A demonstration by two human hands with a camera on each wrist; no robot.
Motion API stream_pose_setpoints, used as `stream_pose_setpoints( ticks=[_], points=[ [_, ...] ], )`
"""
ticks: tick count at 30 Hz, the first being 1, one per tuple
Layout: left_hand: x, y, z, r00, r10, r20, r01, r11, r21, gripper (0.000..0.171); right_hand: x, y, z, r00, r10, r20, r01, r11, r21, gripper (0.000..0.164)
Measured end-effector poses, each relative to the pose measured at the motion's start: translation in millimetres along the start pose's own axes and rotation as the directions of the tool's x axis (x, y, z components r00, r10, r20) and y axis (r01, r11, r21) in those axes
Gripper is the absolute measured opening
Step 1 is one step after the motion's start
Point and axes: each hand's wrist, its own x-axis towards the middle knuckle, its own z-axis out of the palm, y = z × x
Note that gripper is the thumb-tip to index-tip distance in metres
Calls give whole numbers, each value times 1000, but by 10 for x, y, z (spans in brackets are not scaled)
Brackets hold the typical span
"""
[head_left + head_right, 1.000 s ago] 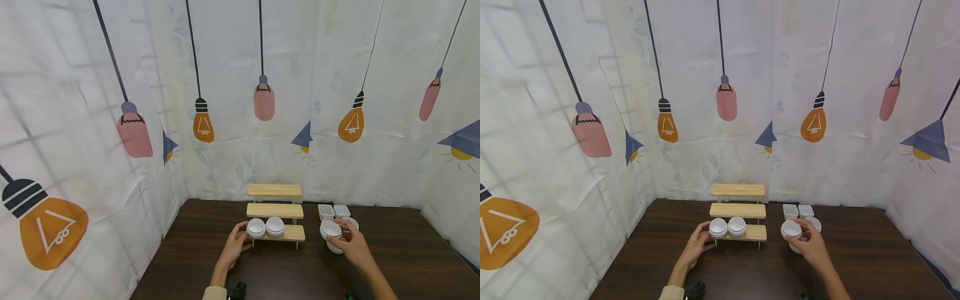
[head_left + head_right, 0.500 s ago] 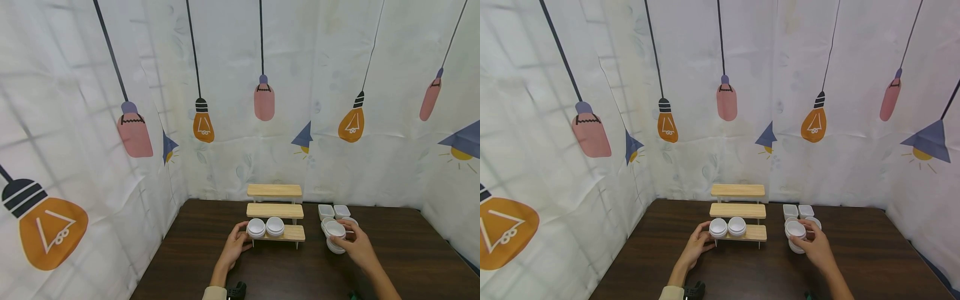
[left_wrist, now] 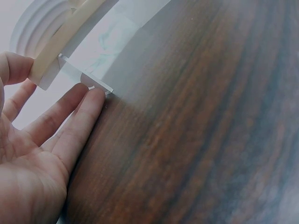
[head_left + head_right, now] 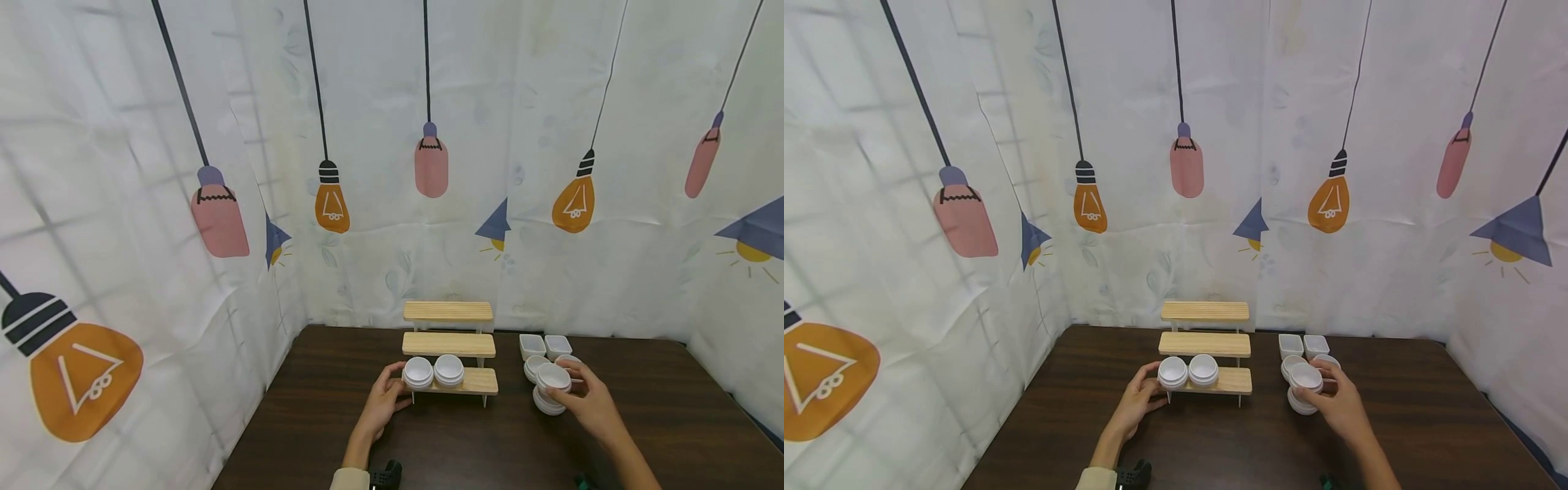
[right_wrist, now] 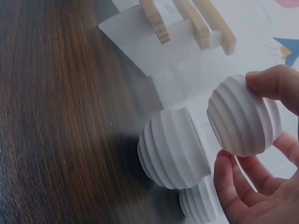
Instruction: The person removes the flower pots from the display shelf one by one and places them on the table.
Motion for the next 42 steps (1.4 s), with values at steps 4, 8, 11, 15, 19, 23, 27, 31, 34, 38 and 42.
stream_pose_setpoints(
  ticks=[4, 8, 11, 15, 19, 23, 27, 31, 34, 38, 42],
  points=[
    [-1, -1, -1, 1000, -1, 3, 1, 1000, -3, 44, -2, 33, -31, 1000, -6, -4, 6, 1000, -7, 64],
    [-6, 3, 3, 1000, 10, 4, -10, 1000, -4, 44, 2, 71, -64, 1000, -12, -12, 11, 1000, -23, 62],
    [-10, 9, 5, 1000, 12, 4, -12, 1000, -7, 44, 3, 102, -92, 1000, -7, -19, 6, 999, -35, 62],
    [-12, 22, 6, 1000, 0, 4, 0, 1000, -15, 44, 1, 135, -129, 1000, 13, -20, -15, 998, -54, 62],
    [-5, 19, -1, 1000, 0, 2, 0, 1000, -12, 44, -1, 154, -156, 1000, 25, -13, -26, 997, -67, 63],
    [4, 12, -7, 1000, -9, -2, 9, 1000, -6, 44, 5, 177, -178, 1000, 14, -19, -16, 998, -67, 62],
    [3, 13, -6, 1000, -6, 0, 6, 1000, -5, 44, 12, 225, -212, 999, 9, -30, -10, 998, -61, 62],
    [0, 17, 0, 1000, -2, 1, 2, 1000, -9, 43, 11, 273, -258, 999, 22, -31, -23, 998, -52, 64],
    [-2, 18, -2, 1000, 9, 6, -9, 1000, -10, 43, 12, 298, -288, 999, 29, -29, -31, 998, -50, 64],
    [-2, 4, -10, 1000, 20, 12, -20, 1000, -8, 43, 9, 310, -317, 999, 30, -34, -31, 998, -56, 62],
    [-3, -12, -20, 999, 37, 20, -37, 999, -5, 42, -5, 311, -343, 999, 30, -45, -33, 997, -74, 62]
  ],
)
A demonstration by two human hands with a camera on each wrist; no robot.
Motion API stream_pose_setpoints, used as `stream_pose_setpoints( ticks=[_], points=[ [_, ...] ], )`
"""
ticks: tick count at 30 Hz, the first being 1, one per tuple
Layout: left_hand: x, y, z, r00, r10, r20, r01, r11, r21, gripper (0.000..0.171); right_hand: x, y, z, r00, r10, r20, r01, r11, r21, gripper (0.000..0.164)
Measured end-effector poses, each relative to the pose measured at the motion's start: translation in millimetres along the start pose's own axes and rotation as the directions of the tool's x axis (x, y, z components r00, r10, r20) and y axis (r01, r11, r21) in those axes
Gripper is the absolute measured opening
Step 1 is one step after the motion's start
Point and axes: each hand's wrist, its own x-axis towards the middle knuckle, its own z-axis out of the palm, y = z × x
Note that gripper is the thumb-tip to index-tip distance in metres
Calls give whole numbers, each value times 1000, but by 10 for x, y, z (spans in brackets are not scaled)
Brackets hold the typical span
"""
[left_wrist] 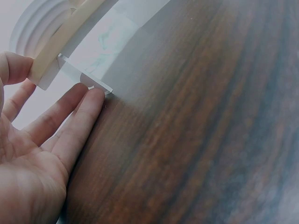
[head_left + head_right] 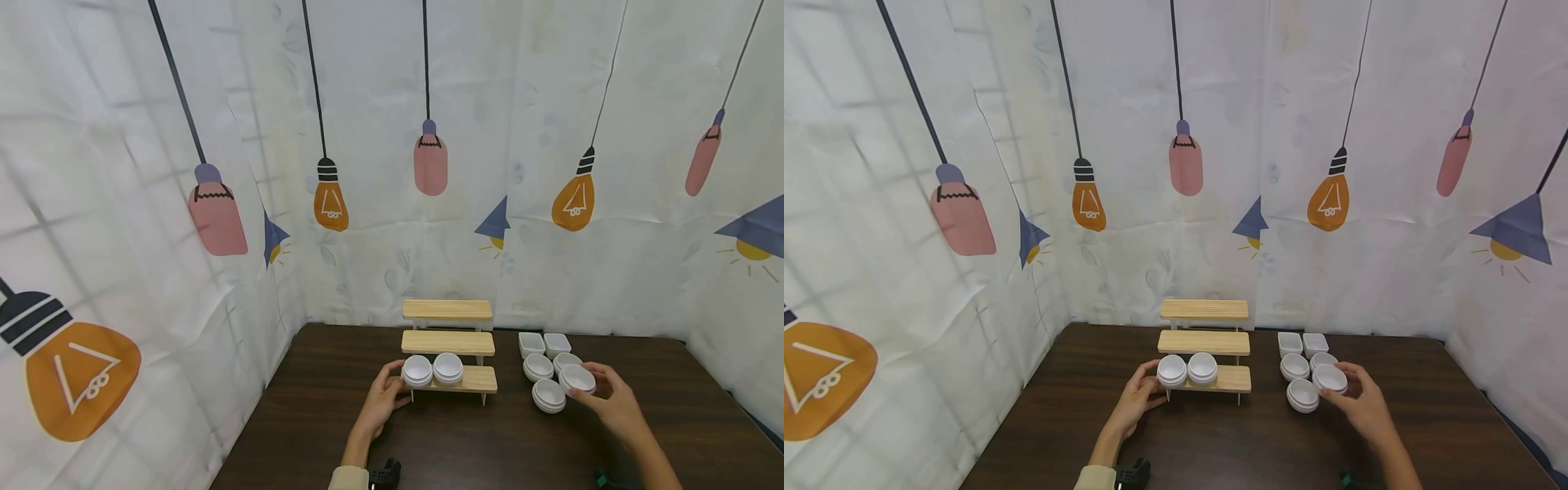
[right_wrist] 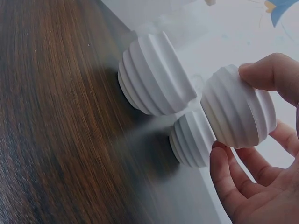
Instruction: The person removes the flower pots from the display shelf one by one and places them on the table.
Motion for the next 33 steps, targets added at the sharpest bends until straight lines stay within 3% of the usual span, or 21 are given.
stream_pose_setpoints(
  ticks=[10, 17, 33],
  points=[
    [18, 5, 14, 999, -39, -15, 38, 999, -15, 43, -14, 55, -77, 1000, 9, -1, -9, 1000, -10, 61],
    [11, -4, 1, 1000, -12, -3, 12, 1000, -14, 42, -4, 96, -103, 999, 34, 31, -33, 999, -26, 64],
    [20, 0, 5, 999, -39, -19, 38, 999, -14, 42, -6, 158, -101, 995, 42, 88, -36, 997, -72, 67]
  ],
)
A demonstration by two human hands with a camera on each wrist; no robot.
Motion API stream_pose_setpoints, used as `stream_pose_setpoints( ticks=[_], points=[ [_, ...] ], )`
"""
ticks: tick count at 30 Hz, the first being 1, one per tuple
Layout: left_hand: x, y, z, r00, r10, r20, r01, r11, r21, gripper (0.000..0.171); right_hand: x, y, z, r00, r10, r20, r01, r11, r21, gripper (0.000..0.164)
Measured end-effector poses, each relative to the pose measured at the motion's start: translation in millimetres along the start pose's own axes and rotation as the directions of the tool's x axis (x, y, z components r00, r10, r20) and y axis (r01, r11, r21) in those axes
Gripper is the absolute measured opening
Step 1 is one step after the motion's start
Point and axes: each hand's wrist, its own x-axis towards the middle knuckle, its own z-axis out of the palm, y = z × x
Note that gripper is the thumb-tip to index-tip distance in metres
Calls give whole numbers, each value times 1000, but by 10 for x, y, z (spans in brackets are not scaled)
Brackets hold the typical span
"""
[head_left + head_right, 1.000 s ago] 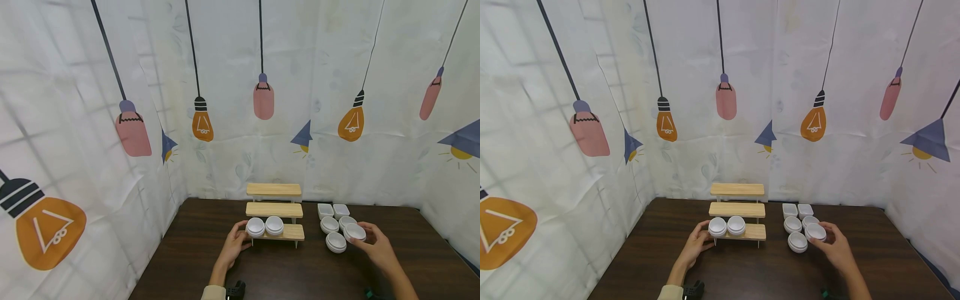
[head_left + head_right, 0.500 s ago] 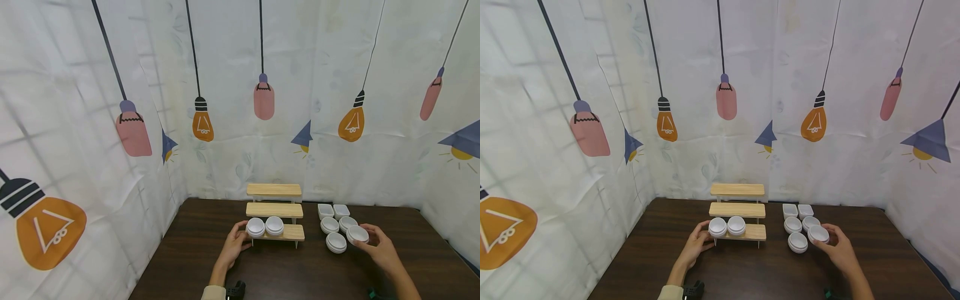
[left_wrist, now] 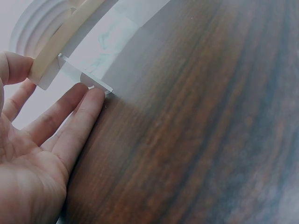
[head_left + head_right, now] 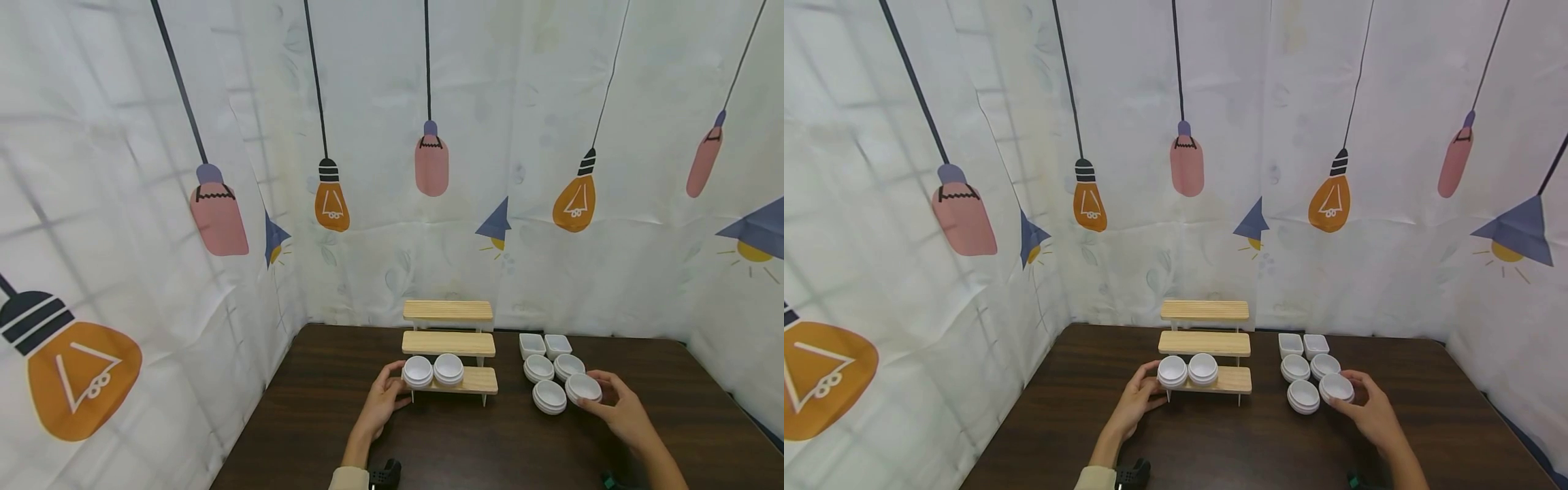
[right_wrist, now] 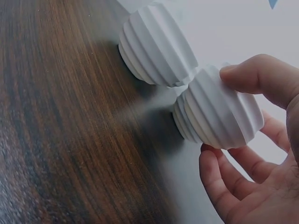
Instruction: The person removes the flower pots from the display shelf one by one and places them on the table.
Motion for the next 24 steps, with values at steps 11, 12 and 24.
stream_pose_setpoints(
  ticks=[11, 12, 24],
  points=[
    [4, -6, -1, 1000, -2, 1, 2, 1000, 2, 42, 15, 61, 10, 1000, 0, 29, 0, 1000, -11, 66],
    [5, -5, -1, 1000, -3, 0, 3, 1000, 2, 42, 17, 65, 8, 1000, -4, 31, 5, 1000, -15, 66],
    [-3, 11, 2, 1000, -3, 0, 3, 1000, 8, 42, 23, 77, 7, 996, 61, 70, -60, 998, -22, 71]
  ],
)
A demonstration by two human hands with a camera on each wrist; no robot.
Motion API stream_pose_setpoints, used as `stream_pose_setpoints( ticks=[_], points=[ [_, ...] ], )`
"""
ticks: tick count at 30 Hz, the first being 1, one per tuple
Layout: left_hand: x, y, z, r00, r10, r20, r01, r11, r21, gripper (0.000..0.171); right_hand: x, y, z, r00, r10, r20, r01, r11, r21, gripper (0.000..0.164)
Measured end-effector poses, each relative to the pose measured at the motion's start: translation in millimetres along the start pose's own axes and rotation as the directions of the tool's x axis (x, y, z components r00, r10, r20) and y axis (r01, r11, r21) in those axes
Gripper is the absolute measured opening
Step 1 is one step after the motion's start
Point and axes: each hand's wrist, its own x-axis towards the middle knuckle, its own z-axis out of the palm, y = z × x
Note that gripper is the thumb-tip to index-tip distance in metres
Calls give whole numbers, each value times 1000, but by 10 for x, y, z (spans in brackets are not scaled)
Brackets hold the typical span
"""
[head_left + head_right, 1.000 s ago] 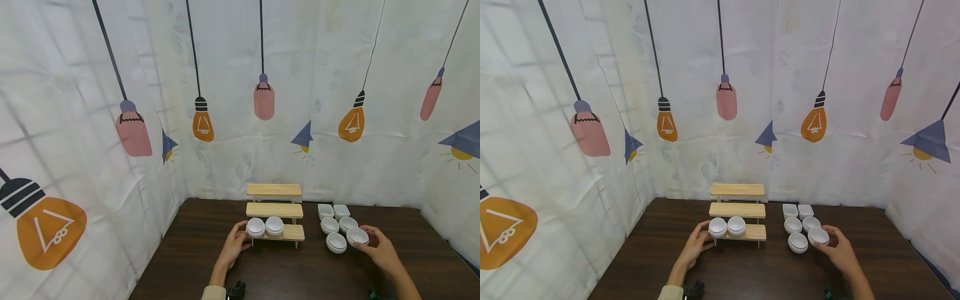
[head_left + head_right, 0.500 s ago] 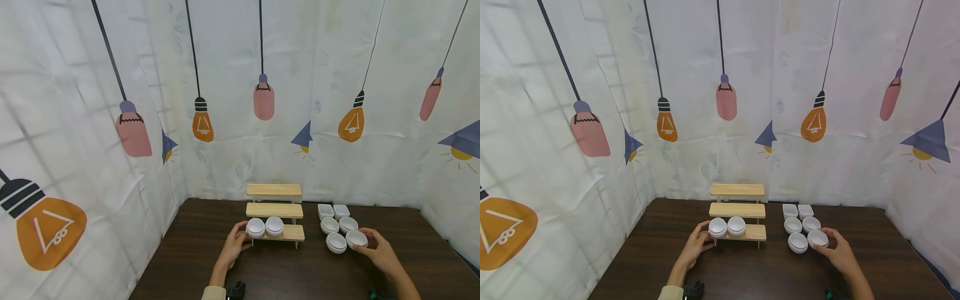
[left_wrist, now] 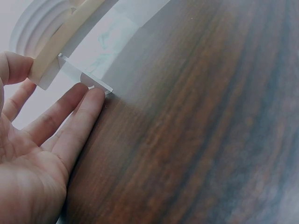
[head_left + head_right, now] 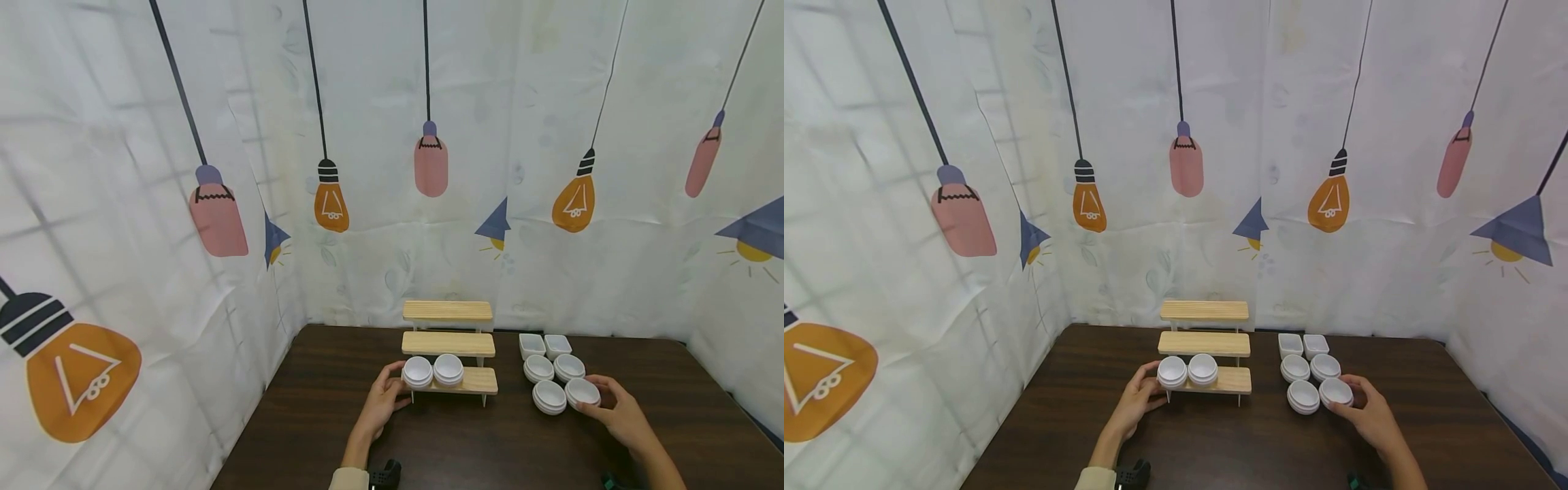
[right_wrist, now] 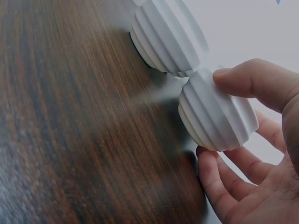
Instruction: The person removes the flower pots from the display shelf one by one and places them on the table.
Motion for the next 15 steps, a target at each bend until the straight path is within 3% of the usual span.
stream_pose_setpoints(
  ticks=[15],
  points=[
    [7, -11, 0, 1000, 1, -7, -1, 1000, 2, 43, -3, -3, -2, 999, 29, 21, -29, 1000, -3, 73]
  ],
)
